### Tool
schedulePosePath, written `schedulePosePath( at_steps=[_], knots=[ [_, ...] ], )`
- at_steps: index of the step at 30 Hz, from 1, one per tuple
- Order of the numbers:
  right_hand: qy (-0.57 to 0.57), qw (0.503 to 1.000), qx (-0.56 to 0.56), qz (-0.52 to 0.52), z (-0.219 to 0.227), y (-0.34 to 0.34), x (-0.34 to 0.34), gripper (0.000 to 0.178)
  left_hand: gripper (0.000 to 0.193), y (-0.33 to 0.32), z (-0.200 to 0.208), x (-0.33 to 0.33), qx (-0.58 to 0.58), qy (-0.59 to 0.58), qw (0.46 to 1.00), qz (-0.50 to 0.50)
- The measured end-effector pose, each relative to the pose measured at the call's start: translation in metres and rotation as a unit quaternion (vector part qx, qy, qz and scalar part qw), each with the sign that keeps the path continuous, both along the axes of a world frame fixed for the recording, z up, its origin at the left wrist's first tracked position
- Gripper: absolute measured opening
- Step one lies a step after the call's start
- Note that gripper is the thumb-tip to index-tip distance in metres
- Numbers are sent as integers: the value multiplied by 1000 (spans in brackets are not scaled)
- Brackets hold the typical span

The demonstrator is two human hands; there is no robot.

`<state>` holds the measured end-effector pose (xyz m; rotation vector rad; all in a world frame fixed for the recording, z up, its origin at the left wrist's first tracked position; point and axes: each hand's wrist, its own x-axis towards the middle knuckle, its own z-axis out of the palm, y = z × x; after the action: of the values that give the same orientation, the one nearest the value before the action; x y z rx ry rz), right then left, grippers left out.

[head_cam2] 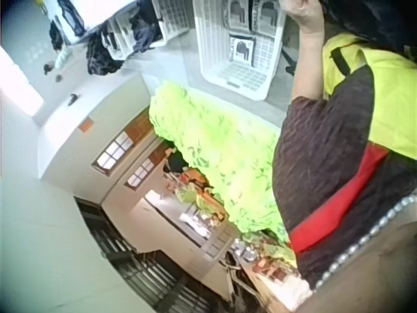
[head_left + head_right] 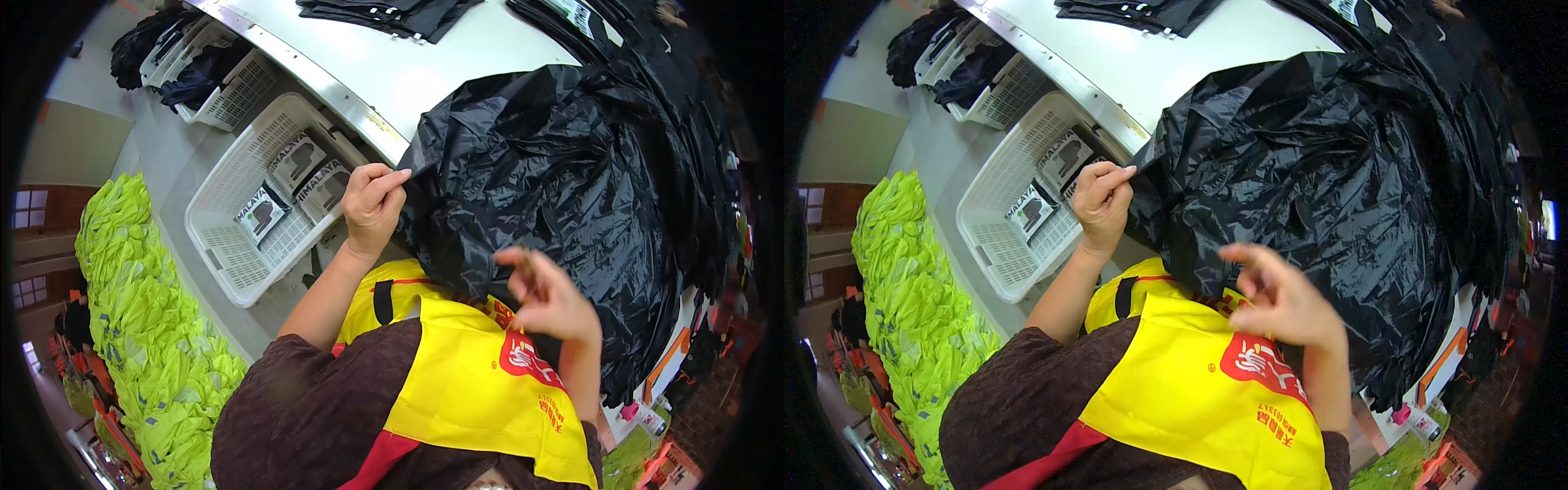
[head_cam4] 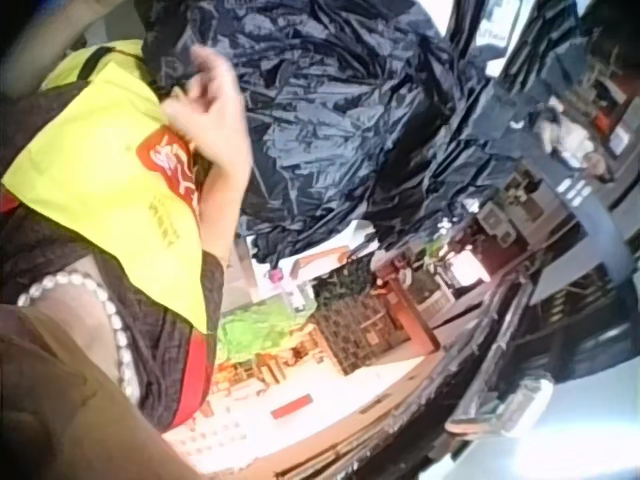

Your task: The person folds a black jacket on a white table. They smooth the fabric, fold the sleeves inward, fold the body in half, and then fold it again into a compact rectangle. The folded jacket is placed on a stack of similar items.

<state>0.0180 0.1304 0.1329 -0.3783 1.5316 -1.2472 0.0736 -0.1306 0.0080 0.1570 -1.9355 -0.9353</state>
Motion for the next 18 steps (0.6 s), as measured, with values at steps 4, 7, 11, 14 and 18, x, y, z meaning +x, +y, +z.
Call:
schedulePosePath(
  at_steps=[4,7,11,14,18],
  knots=[
    [87,994,-19,-65,-1,-3,-34,36,26,15,3,2,-43,5,999,-10],
    [233,970,5,67,-6,-18,-65,36,27,26,7,4,-54,1,998,-19],
    [290,949,53,110,-25,-42,-95,36,29,31,6,11,-61,-11,998,-20],
    [225,962,61,141,-43,-54,-105,33,30,33,2,16,-68,-7,997,-30],
    [263,957,119,22,-61,-79,-92,38,30,34,2,21,-113,-13,993,-35]
  ],
)
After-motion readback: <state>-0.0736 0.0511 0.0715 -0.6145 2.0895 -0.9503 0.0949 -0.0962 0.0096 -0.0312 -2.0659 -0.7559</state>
